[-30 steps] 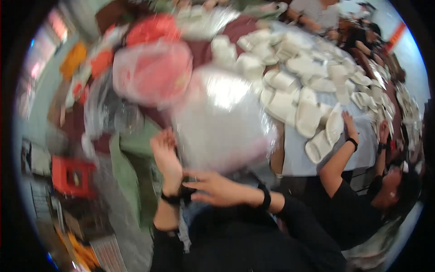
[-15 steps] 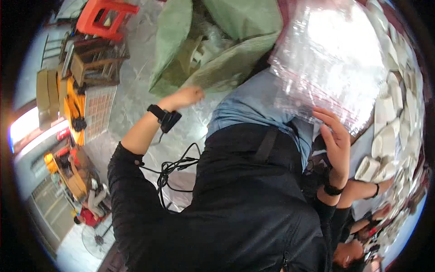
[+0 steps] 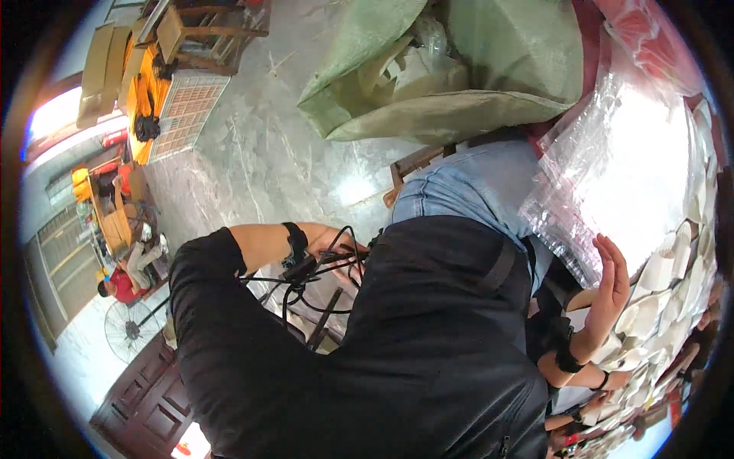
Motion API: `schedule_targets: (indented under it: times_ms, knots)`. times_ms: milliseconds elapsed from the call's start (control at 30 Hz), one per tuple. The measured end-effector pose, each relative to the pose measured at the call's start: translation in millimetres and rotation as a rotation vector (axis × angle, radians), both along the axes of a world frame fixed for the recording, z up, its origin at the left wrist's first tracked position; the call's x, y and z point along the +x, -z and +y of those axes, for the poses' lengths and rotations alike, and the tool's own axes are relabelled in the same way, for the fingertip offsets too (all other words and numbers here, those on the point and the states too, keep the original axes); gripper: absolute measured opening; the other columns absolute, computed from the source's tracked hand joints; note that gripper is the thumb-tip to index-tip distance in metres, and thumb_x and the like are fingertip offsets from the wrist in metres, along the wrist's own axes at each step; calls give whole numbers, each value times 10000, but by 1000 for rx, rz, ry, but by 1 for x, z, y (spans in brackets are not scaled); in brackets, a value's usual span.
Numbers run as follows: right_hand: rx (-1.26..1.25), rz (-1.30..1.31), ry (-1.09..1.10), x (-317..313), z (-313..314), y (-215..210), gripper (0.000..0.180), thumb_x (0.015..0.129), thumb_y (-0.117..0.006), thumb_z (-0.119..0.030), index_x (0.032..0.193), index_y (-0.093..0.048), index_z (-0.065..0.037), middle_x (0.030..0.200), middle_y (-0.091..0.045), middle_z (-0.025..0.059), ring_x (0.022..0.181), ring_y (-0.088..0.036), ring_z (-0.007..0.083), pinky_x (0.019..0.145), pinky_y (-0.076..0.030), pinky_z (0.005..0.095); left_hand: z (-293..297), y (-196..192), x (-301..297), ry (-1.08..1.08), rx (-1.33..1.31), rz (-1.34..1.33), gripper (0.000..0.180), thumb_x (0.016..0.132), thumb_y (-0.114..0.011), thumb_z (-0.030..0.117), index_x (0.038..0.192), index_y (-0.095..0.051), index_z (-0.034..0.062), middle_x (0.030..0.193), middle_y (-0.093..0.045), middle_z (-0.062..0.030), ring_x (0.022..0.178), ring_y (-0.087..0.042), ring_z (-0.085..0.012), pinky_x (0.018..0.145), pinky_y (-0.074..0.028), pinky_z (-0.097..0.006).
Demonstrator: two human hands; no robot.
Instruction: Assembling and packing pairs of white slippers into plastic bags in a shoe manufacturing facility.
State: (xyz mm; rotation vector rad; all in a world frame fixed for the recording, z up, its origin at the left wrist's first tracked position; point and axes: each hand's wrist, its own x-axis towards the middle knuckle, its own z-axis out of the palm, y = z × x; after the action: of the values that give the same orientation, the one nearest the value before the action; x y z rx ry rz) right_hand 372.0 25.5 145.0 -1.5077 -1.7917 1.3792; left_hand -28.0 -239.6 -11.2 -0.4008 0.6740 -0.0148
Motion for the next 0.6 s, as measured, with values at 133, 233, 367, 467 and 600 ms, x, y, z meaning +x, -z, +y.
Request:
schedule_targets:
  times_ms: [133,233,367,467,600]
  knots:
    - [0,-17,-42,-9,5,6,300,966,-395,-69,1189,-532,79,1177,-581,161,1123,-544,238,1011,-378,344,-2,-2,-5,226,201,166,295,974,-425,246,1080,-605,39,987,-659,-57,808,-637,-131,648,-527,-231]
    - [20,17,-24,-9,2,5,297,964,-401,-66,1185,-535,81,1169,-587,158,1125,-544,237,1004,-380,339,-9,6,-13,185,457,19,209,952,-479,217,970,-585,38,911,-605,-71,778,-605,-161,665,-492,-281]
    - [-31,-71,109,0,-5,-8,281,927,-454,-50,1161,-572,49,1141,-610,122,1099,-547,196,973,-382,304,12,50,-22,258,1183,131,217,818,-555,63,1018,-591,-13,876,-606,-81,763,-571,-151,623,-453,-269]
    - [28,-49,84,1,-9,4,279,882,-534,-47,1149,-597,5,1114,-631,87,1084,-553,175,949,-400,300,-14,21,-7,351,997,144,254,831,-561,110,1062,-571,3,928,-608,-92,809,-578,-170,671,-458,-296]
    - [121,-12,73,3,-10,5,281,875,-598,-111,1139,-599,-18,1112,-639,110,1031,-592,207,907,-443,323,-39,0,-27,519,793,108,310,849,-570,173,1120,-545,24,997,-610,-106,869,-586,-196,735,-466,-333]
